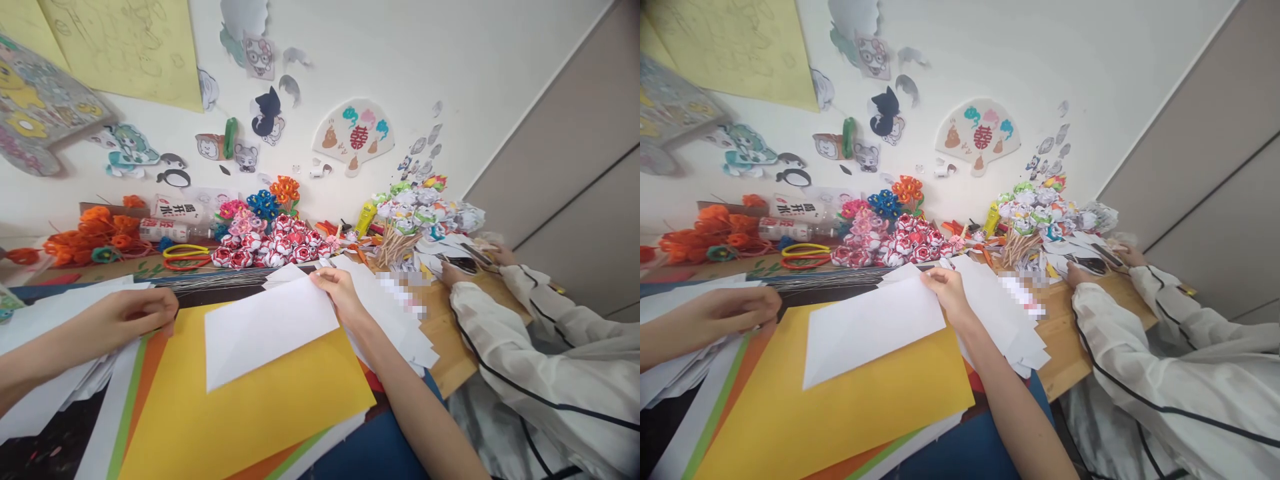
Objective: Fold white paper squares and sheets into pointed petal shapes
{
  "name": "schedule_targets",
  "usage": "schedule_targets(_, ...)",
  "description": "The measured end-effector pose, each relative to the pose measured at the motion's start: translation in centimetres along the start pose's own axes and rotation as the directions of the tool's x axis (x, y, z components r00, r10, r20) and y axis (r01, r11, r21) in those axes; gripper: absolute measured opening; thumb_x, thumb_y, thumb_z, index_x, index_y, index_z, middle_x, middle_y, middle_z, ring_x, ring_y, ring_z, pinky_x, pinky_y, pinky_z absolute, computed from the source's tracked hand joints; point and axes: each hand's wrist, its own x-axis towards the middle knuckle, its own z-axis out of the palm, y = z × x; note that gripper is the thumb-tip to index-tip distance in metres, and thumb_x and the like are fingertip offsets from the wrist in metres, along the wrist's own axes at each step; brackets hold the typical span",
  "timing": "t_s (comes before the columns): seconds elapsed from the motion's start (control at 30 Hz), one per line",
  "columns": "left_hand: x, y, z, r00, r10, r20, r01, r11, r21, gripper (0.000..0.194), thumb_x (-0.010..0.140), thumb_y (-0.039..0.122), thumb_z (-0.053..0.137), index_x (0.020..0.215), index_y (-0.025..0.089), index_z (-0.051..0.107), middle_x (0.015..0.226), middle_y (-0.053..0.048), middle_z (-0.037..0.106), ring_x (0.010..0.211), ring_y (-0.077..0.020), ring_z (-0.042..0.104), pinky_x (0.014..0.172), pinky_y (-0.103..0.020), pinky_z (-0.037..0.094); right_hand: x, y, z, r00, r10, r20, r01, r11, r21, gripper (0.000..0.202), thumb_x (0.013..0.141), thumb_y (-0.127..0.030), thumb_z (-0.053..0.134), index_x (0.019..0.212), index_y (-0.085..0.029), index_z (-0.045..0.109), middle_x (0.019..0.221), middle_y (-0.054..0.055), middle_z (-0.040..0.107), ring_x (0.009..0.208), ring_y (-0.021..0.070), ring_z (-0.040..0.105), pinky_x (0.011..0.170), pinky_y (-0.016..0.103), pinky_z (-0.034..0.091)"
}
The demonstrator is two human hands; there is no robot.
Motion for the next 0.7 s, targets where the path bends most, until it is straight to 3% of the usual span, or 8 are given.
schedule_targets(0.1, 0.3, 1.1, 1.0, 0.994, 0.018, -0.108, -0.017, 1.000, 0.008, 0.033, 0.081, 0.052, 0.049, 0.078, 0.020, 0.058, 0.077, 0.002, 0.066, 0.074, -0.0149, 0.052, 0.068, -0.019, 0.038, -0.4, 0.1, 0.6, 0.993, 0.009, 0.115, -0.007, 1.000, -0.018, 0.029, 0.065, -0.041, 0.079, 0.075, -0.016, 0.067, 0.072, 0.001, 0.064, 0.063, 0.0136, 0.056, 0.057, 0.024, 0.039)
schedule_targets(0.23, 0.8, 2.7, 3.9, 0.964, 0.095, -0.248, -0.048, 0.981, 0.186, 0.036, 0.087, 0.053, 0.044, 0.099, 0.022, 0.058, 0.095, 0.000, 0.067, 0.084, -0.0176, 0.055, 0.072, -0.022, 0.039, -0.8, -0.1, 1.0, 0.979, 0.015, 0.204, -0.007, 0.999, -0.041, 0.028, 0.070, -0.040, 0.076, 0.080, -0.015, 0.067, 0.075, 0.002, 0.063, 0.066, 0.0126, 0.056, 0.059, 0.023, 0.040)
schedule_targets(0.33, 1.0, 3.3, 6.1, 0.958, 0.185, -0.219, -0.111, 0.943, 0.312, 0.037, 0.089, 0.051, 0.042, 0.108, 0.025, 0.059, 0.108, -0.002, 0.066, 0.096, -0.0208, 0.058, 0.081, -0.027, 0.040, -0.9, -0.4, 1.1, 0.970, 0.006, 0.242, 0.015, 0.996, -0.083, 0.027, 0.075, -0.040, 0.072, 0.083, -0.016, 0.067, 0.076, 0.001, 0.061, 0.067, 0.0123, 0.055, 0.060, 0.022, 0.040)
schedule_targets(0.43, 1.1, 3.2, 7.4, 0.974, 0.173, -0.149, -0.114, 0.934, 0.339, 0.034, 0.092, 0.049, 0.038, 0.103, 0.027, 0.062, 0.102, 0.000, 0.069, 0.088, -0.0199, 0.062, 0.075, -0.026, 0.041, -1.0, -0.6, 1.0, 0.946, -0.026, 0.322, 0.074, 0.988, -0.136, 0.022, 0.078, -0.036, 0.068, 0.089, -0.017, 0.067, 0.079, 0.001, 0.062, 0.070, 0.0122, 0.056, 0.062, 0.022, 0.041)
schedule_targets(0.6, 1.1, 1.9, 8.0, 0.994, 0.086, -0.069, -0.058, 0.939, 0.338, 0.034, 0.093, 0.048, 0.035, 0.091, 0.027, 0.061, 0.089, 0.002, 0.069, 0.078, -0.0171, 0.064, 0.068, -0.023, 0.042, -1.0, -0.6, 0.9, 0.848, -0.040, 0.528, 0.209, 0.941, -0.265, 0.022, 0.079, -0.023, 0.062, 0.099, -0.019, 0.069, 0.099, 0.004, 0.068, 0.087, 0.0147, 0.061, 0.074, 0.024, 0.044)
schedule_targets(0.7, 0.9, 1.9, 8.3, 0.992, 0.112, -0.056, -0.083, 0.925, 0.370, 0.030, 0.093, 0.044, 0.036, 0.089, 0.028, 0.062, 0.089, 0.004, 0.069, 0.078, -0.0158, 0.063, 0.067, -0.022, 0.043, -1.4, -0.2, 1.2, 0.833, -0.012, 0.553, 0.283, 0.868, -0.408, 0.020, 0.078, -0.018, 0.061, 0.095, -0.017, 0.071, 0.095, 0.005, 0.070, 0.086, 0.0153, 0.063, 0.071, 0.023, 0.046)
